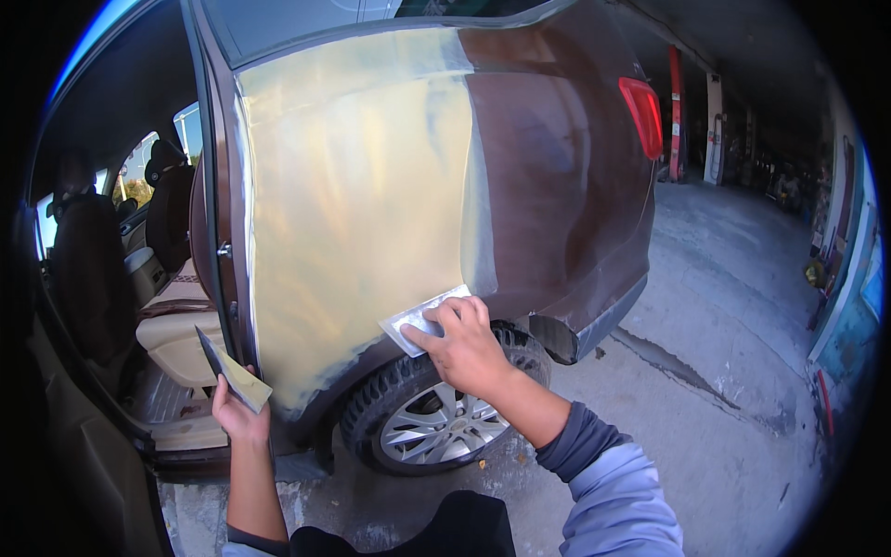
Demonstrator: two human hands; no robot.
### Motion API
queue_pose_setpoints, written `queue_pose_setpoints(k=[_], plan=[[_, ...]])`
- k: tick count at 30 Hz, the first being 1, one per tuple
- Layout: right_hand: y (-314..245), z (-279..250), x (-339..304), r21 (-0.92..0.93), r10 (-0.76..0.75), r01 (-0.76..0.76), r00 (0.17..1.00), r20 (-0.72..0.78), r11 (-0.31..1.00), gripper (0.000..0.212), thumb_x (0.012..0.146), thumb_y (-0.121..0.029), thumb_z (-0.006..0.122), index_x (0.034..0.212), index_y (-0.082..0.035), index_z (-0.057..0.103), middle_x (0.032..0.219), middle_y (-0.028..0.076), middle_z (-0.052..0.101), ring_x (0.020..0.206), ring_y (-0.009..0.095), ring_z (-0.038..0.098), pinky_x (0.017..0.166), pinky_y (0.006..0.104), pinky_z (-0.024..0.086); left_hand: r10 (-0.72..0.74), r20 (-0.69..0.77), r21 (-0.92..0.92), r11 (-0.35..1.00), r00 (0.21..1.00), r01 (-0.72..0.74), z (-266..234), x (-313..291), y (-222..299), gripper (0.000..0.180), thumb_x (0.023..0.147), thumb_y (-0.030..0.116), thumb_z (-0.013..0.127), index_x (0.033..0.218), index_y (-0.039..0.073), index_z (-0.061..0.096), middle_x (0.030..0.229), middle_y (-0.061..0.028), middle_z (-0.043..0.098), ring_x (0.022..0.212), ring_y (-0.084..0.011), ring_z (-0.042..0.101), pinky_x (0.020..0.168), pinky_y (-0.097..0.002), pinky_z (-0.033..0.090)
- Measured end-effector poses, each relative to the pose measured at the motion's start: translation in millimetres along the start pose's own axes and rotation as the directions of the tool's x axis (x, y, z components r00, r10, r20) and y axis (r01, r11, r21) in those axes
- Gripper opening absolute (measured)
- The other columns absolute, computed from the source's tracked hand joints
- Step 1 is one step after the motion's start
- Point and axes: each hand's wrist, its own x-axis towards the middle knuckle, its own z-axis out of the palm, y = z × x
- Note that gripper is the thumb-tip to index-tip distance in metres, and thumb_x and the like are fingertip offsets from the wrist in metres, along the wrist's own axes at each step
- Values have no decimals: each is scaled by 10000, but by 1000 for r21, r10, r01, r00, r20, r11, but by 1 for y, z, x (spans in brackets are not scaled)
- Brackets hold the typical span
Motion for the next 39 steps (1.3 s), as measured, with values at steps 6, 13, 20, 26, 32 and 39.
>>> queue_pose_setpoints(k=[6, 13, 20, 26, 32, 39], plan=[[6, -5, -15, -14, -10, 10, 1000, 13, 1000, 556, 831, -30, 767, 1341, -251, 772, 1234, 91, 654, 1167, 337, 562, 1087, 549, 415, -9, -55, 53, 999, 998, 12, 30, -20, 0, 412, 1099, 284, 586, 1435, 47, 610, 1414, -94, 677, 1316, -299, 629, 1152, -478, 461], [-13, -38, -16, 596, 527, -345, 835, -159, 725, 346, 1002, -74, 703, 1340, -116, 761, 1202, 70, 699, 1066, 205, 646, 1032, 414, 498, 8, 124, 153, 988, 992, -28, 113, -79, -41, 423, 1129, 204, 584, 1534, 96, 525, 1504, -70, 622, 1384, -253, 588, 1201, -471, 433], [-67, -47, -15, 930, 431, -75, 871, 237, -360, 300, 1120, -105, 609, 1380, 11, 706, 1372, 87, 719, 1260, 157, 644, 1097, 362, 491, 7, 130, 235, 971, 991, -38, 176, -104, -87, 453, 1134, 157, 578, 1574, 96, 488, 1539, -71, 597, 1409, -244, 573, 1218, -451, 433], [-17, -75, -5, 783, 282, -324, 939, 197, 531, 259, 1058, -87, 656, 1283, -64, 782, 1119, 109, 729, 1027, 222, 691, 910, 355, 546, 82, 47, 134, 987, 996, -87, 192, -89, -54, 442, 1135, 249, 608, 1520, 54, 513, 1532, -109, 601, 1399, -279, 583, 1204, -511, 455], [104, -91, 90, 44, 280, -312, 770, -573, 949, 347, 963, -27, 704, 1271, -150, 808, 1106, 98, 738, 1000, 335, 684, 908, 421, 563, 66, -6, 152, 986, 998, -64, 181, -91, -48, 485, 1126, 306, 627, 1509, 36, 503, 1540, -108, 602, 1406, -299, 583, 1207, -526, 450], [161, -91, 161, -78, 258, -386, 739, -622, 919, 311, 988, -95, 702, 1255, -199, 826, 1125, 74, 739, 1057, 341, 662, 954, 422, 552, 58, -21, 176, 983, 998, -53, 166, -94, -39, 493, 1124, 319, 626, 1510, 34, 512, 1537, -109, 610, 1409, -298, 586, 1211, -522, 441]])
